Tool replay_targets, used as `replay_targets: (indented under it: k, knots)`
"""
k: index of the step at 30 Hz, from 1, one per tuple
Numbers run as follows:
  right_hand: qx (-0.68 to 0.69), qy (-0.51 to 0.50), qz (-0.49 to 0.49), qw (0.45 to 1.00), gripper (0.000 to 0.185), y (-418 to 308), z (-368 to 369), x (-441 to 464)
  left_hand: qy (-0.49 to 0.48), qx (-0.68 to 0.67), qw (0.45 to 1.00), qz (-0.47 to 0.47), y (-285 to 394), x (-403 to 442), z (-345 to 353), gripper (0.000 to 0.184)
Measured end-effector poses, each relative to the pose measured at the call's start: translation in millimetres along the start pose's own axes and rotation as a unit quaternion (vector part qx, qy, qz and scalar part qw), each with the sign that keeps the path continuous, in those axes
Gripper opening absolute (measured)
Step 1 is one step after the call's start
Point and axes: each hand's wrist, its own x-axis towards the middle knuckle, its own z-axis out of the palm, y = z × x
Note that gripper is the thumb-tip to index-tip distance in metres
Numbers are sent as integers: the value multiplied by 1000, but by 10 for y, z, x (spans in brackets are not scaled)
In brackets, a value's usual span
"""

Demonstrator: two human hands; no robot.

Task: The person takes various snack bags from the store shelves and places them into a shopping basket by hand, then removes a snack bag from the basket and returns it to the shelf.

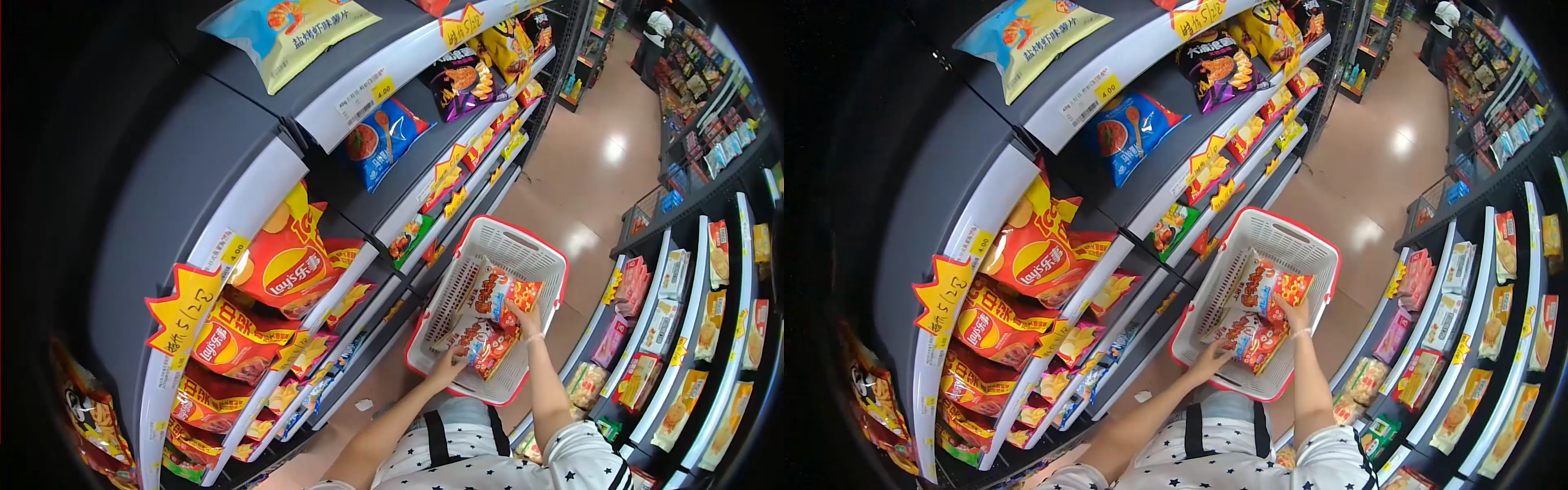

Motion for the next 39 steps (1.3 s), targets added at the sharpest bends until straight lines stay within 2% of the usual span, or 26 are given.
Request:
replay_targets:
  k: [1, 2, 3, 5, 6, 8, 9, 10, 11, 12, 14, 16, 18, 20, 22, 24, 26, 27, 28, 30, 32, 34, 36, 37, 38, 39]
  knots:
    - [-4, -1, 3, 1000, 71, 15, 18, 81, 10, 109, 994, 21, 8, -83, -65, 53]
    - [-32, -18, 62, 997, 70, 31, 37, 147, 20, 216, 975, 40, 6, -157, -122, 50]
    - [-64, -36, 126, 989, 69, 101, 57, 187, 21, 211, 977, 32, -19, -236, -171, 50]
    - [-57, -19, 126, 990, 71, 245, 89, 215, -8, 375, 900, 220, -31, -367, -264, 47]
    - [-47, -1, 122, 991, 73, 359, 109, 235, -9, 373, 902, 216, -17, -412, -317, 47]
    - [-58, 36, 123, 990, 76, 724, 100, 393, -115, 520, 807, 255, 1, -456, -406, 47]
    - [-110, 66, 112, 985, 80, 779, 112, 424, -117, 518, 809, 253, -56, -452, -421, 47]
    - [-161, 96, 100, 977, 83, 819, 99, 453, -136, 546, 784, 263, -139, -431, -431, 48]
    - [-184, 111, 133, 967, 97, 689, 142, 402, -155, 573, 757, 272, -220, -404, -437, 49]
    - [-187, 113, 134, 967, 97, 595, 177, 369, -156, 571, 759, 273, -273, -379, -444, 49]
    - [-232, 135, 153, 951, 105, 505, 220, 336, -138, 568, 732, 350, -367, -330, -471, 47]
    - [-239, 131, 158, 949, 110, 499, 256, 338, -139, 567, 727, 362, -429, -274, -541, 45]
    - [-297, 177, 120, 930, 110, 530, 269, 334, -138, 569, 718, 376, -360, -215, -651, 43]
    - [-286, 159, 75, 942, 104, 503, 158, 297, -165, 565, 727, 354, -282, -175, -780, 43]
    - [-273, 138, 26, 952, 98, 448, 82, 183, -126, 547, 732, 386, -280, -146, -877, 43]
    - [-70, 29, -61, 995, 74, 305, -17, -89, -110, 576, 719, 373, -151, -157, -934, 44]
    - [-211, 71, -118, 968, 61, 202, -38, -398, -114, 561, 737, 359, -306, -55, -974, 45]
    - [-334, 74, -159, 926, 59, 197, -47, -564, -128, 545, 755, 342, -376, -19, -994, 46]
    - [-448, 76, -202, 868, 57, 177, -25, -740, -108, 550, 754, 341, -372, -11, -997, 46]
    - [-534, 22, -256, 806, 55, -16, 140, -1101, -145, 607, 719, 307, -279, 44, -1015, 46]
    - [-526, 22, -331, 783, 52, 111, 273, -1264, -75, 676, 678, 278, -227, -46, -978, 54]
    - [-495, -3, -363, 789, 50, 56, 469, -1411, 17, 681, 666, 304, -83, -275, -999, 65]
    - [-448, -14, -413, 793, 50, -62, 758, -1492, 68, 624, 709, 321, 41, -488, -1050, 65]
    - [-380, -36, -444, 811, 46, -206, 978, -1564, 53, 598, 736, 312, 280, -681, -1116, 55]
    - [-372, -54, -458, 806, 46, -441, 1232, -1734, 33, 569, 763, 305, 600, -924, -1185, 44]
    - [-296, -98, -486, 817, 44, -760, 1514, -1979, 79, 536, 760, 359, 898, -1206, -1273, 38]
